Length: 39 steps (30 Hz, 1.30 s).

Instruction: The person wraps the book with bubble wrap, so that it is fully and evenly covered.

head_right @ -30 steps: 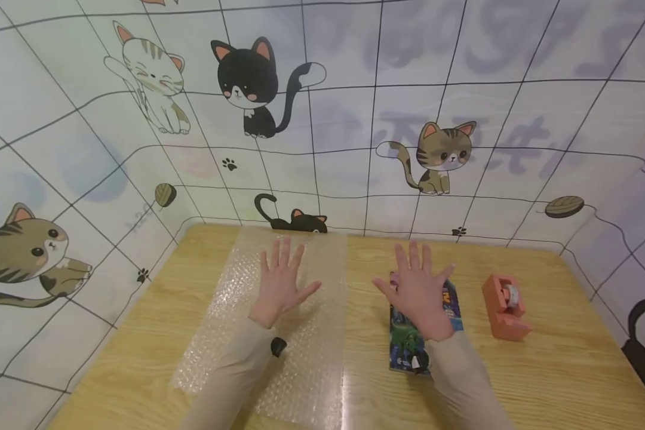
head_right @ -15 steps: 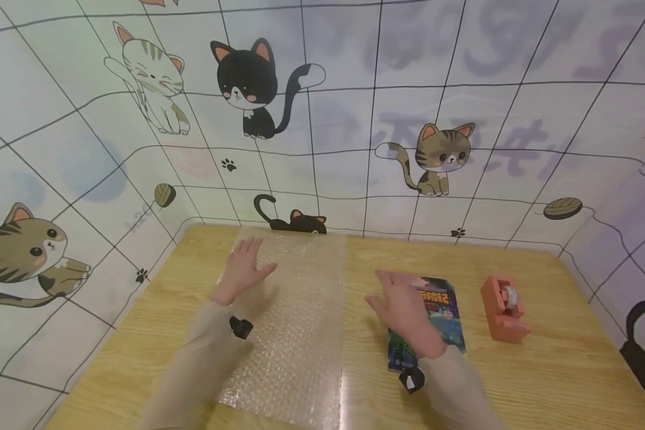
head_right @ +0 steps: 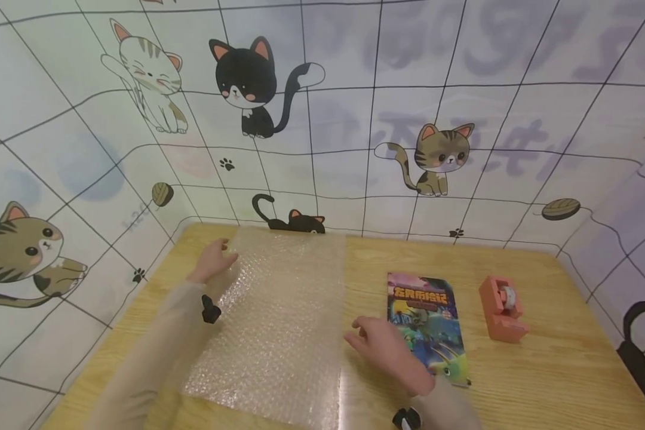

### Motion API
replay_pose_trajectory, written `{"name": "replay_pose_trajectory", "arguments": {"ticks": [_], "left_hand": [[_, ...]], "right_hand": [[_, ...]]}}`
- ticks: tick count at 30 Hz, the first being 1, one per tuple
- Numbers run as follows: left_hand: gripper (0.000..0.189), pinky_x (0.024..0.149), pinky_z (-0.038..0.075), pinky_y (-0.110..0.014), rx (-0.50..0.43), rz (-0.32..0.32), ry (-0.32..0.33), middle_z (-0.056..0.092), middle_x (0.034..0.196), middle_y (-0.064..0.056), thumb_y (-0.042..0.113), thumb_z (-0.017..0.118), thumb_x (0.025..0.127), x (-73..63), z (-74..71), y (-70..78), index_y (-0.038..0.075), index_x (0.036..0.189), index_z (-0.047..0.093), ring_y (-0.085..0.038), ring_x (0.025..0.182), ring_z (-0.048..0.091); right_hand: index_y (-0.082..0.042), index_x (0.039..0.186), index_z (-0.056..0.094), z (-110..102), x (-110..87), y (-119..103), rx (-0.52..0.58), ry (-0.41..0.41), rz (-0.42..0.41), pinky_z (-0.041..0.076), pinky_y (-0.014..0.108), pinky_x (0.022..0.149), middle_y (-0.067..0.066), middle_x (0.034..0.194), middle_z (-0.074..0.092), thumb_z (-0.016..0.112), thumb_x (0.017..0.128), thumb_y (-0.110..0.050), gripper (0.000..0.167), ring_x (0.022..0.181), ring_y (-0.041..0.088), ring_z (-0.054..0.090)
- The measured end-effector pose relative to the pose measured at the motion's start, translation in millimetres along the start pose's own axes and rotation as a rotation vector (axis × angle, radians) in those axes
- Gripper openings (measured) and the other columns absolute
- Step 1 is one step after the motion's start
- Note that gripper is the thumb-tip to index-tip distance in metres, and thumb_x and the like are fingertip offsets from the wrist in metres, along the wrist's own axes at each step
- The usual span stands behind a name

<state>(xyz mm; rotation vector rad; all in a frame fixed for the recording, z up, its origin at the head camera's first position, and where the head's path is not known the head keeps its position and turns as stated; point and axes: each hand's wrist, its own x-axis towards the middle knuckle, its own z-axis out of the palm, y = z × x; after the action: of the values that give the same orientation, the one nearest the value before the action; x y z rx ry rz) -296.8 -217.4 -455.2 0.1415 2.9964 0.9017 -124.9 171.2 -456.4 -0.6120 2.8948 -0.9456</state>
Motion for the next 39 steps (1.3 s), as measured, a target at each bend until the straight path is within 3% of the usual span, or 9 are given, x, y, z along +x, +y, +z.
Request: {"name": "replay_pose_trajectory", "arguments": {"ticks": [4,9,16,25,33,39], "left_hand": [[0.054,0.087,0.046,-0.051,-0.051,-0.033,-0.025,0.054,0.117,-0.031,0.020,0.051,0.089,1.3,0.3,-8.8,-0.012,0.131,0.040,-0.042,0.106,0.054],[0.044,0.080,0.048,-0.049,-0.079,-0.031,-0.018,0.057,0.108,-0.029,0.011,0.051,0.088,-0.4,0.9,-8.3,-0.014,0.123,0.046,-0.039,0.096,0.056],[0.037,0.078,0.049,-0.046,-0.102,-0.049,0.018,0.058,0.106,-0.028,0.005,0.054,0.086,-0.5,1.8,-7.4,-0.013,0.119,0.051,-0.037,0.094,0.057],[0.033,0.079,0.049,-0.047,-0.193,-0.037,0.054,0.058,0.105,-0.029,0.005,0.058,0.084,-1.9,2.0,-22.5,-0.012,0.112,0.054,-0.039,0.096,0.056],[0.034,0.068,0.051,-0.033,-0.276,-0.092,0.053,0.058,0.104,-0.027,0.005,0.060,0.085,-17.7,0.9,-31.7,-0.012,0.114,0.055,-0.035,0.094,0.056],[0.034,0.059,0.050,-0.026,-0.326,-0.127,0.034,0.060,0.099,-0.025,0.006,0.062,0.085,-32.4,-1.3,-34.0,-0.011,0.114,0.054,-0.023,0.074,0.059]], "right_hand": [[-0.010,0.082,0.068,6.2,-9.8,-6.5,0.127,-0.081,-0.023,0.040,0.020,0.045,-0.011,0.059,0.052,0.062,0.090,-0.034,0.026,0.049,0.000,0.042],[-0.013,0.072,0.066,16.5,-20.4,-15.3,0.280,-0.203,0.025,0.038,0.020,0.043,-0.012,0.056,0.052,0.062,0.089,-0.037,0.030,0.047,-0.001,0.041],[-0.011,0.066,0.062,30.6,-26.7,-21.2,0.378,-0.254,0.046,0.031,0.016,0.043,-0.012,0.054,0.047,0.064,0.089,-0.030,0.030,0.048,-0.001,0.039],[-0.010,0.068,0.057,34.3,-29.9,-19.4,0.392,-0.201,0.101,0.035,0.018,0.044,-0.009,0.057,0.049,0.060,0.091,-0.021,0.026,0.049,0.000,0.041],[-0.010,0.073,0.059,24.2,-28.6,-11.9,0.322,-0.057,0.226,0.033,0.018,0.043,-0.006,0.057,0.046,0.061,0.090,-0.017,0.018,0.049,0.004,0.040],[-0.010,0.076,0.059,13.5,-23.0,-2.2,0.262,0.009,0.302,0.033,0.019,0.043,-0.004,0.057,0.046,0.061,0.090,-0.016,0.016,0.049,0.007,0.040]]}}
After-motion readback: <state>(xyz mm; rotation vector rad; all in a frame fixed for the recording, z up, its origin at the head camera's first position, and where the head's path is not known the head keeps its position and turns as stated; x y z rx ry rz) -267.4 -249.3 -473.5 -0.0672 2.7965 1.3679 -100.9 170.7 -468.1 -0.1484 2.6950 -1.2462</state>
